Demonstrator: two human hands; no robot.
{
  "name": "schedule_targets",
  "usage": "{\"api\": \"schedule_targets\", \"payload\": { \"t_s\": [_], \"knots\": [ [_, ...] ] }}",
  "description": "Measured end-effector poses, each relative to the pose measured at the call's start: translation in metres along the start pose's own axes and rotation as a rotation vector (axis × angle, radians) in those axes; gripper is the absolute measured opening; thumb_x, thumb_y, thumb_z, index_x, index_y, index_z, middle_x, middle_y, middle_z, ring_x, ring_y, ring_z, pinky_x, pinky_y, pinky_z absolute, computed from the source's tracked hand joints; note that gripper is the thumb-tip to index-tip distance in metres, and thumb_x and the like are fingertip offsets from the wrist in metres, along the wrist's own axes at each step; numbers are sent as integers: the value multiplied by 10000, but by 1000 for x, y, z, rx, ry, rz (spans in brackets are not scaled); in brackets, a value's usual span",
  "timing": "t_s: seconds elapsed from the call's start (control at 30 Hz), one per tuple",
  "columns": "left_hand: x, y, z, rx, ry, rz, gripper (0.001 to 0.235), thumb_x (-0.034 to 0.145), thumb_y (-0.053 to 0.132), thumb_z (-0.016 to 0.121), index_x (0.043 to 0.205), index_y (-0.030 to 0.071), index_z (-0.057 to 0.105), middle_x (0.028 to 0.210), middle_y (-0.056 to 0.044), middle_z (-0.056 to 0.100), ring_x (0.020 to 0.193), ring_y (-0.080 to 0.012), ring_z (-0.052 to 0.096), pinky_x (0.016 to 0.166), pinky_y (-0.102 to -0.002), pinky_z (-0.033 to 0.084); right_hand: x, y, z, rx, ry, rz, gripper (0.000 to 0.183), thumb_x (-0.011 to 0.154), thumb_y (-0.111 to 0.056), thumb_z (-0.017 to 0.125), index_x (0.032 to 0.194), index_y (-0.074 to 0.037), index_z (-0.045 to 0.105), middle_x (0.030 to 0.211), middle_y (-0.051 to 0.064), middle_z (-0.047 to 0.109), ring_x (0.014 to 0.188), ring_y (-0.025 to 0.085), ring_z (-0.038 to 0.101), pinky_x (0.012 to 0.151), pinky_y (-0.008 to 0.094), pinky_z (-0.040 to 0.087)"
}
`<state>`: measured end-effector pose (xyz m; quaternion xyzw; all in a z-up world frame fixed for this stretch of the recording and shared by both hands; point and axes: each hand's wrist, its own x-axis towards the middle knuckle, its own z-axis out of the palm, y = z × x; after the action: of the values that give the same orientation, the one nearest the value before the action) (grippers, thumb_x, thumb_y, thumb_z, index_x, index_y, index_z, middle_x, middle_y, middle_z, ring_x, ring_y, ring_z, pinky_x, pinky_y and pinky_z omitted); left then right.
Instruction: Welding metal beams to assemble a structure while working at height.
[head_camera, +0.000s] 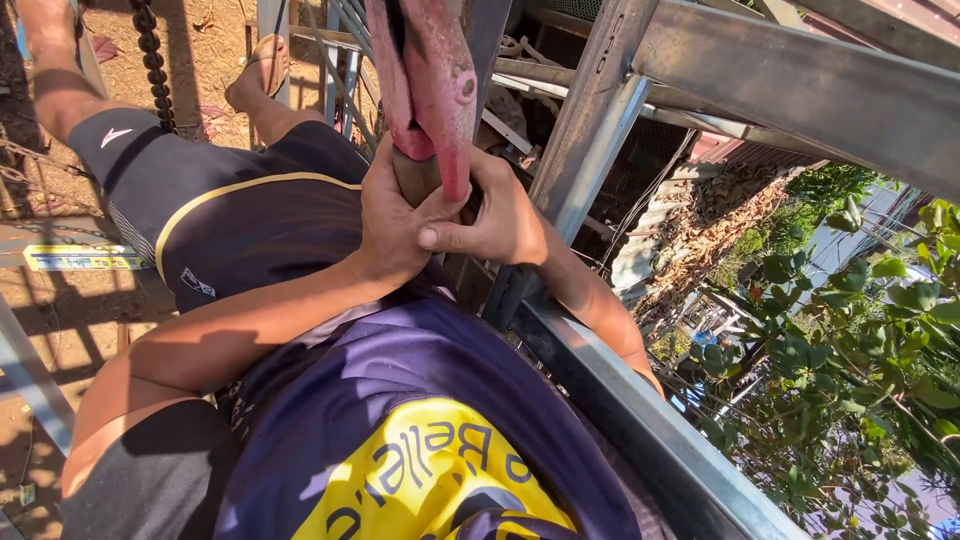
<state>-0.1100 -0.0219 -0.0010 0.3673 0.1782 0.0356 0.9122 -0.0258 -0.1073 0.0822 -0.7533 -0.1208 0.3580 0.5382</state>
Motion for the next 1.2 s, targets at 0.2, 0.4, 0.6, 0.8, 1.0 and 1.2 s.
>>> {"api": "schedule_targets", "payload": {
  "t_s": [0.2,0.4,0.6,0.8,1.0,1.2],
  "knots": [
    [0,6,5,-18,19,-75,402,913,249,846,1157,67,584,870,-80,724,837,-161,724,770,-330,576,-1,-1,-4,-13,11,75,412,747,-353,962,942,-83,718,681,48,637,669,69,571,569,264,457],
    [6,12,8,62,29,-69,355,908,253,849,1088,90,590,849,-61,706,822,-139,694,763,-330,571,-13,19,-10,-4,44,100,387,738,-280,967,954,-71,724,790,66,681,792,98,604,695,295,512],
    [8,14,13,112,40,-74,315,919,253,830,1065,100,596,844,-72,674,812,-170,678,737,-358,555,-15,27,-16,-30,47,82,397,781,-298,944,1022,-70,727,896,71,717,896,115,633,762,318,527],
    [8,15,12,82,34,-97,299,928,235,831,1061,97,602,843,-61,682,815,-171,694,751,-350,563,-21,39,-18,-9,50,71,399,794,-276,937,1065,-59,739,934,97,734,926,155,672,788,344,542],
    [6,18,14,115,38,-124,326,909,257,851,1049,106,598,851,-53,670,824,-147,664,754,-336,542,-25,40,-16,0,53,92,383,764,-264,953,1029,-66,760,940,97,750,939,153,679,806,350,553],
    [7,26,17,156,48,-140,338,893,271,857,1046,123,595,846,-46,663,812,-145,649,742,-334,524,-17,25,-10,-5,40,101,355,742,-246,959,985,-69,772,904,113,751,898,154,674,794,361,554]
  ]
}}
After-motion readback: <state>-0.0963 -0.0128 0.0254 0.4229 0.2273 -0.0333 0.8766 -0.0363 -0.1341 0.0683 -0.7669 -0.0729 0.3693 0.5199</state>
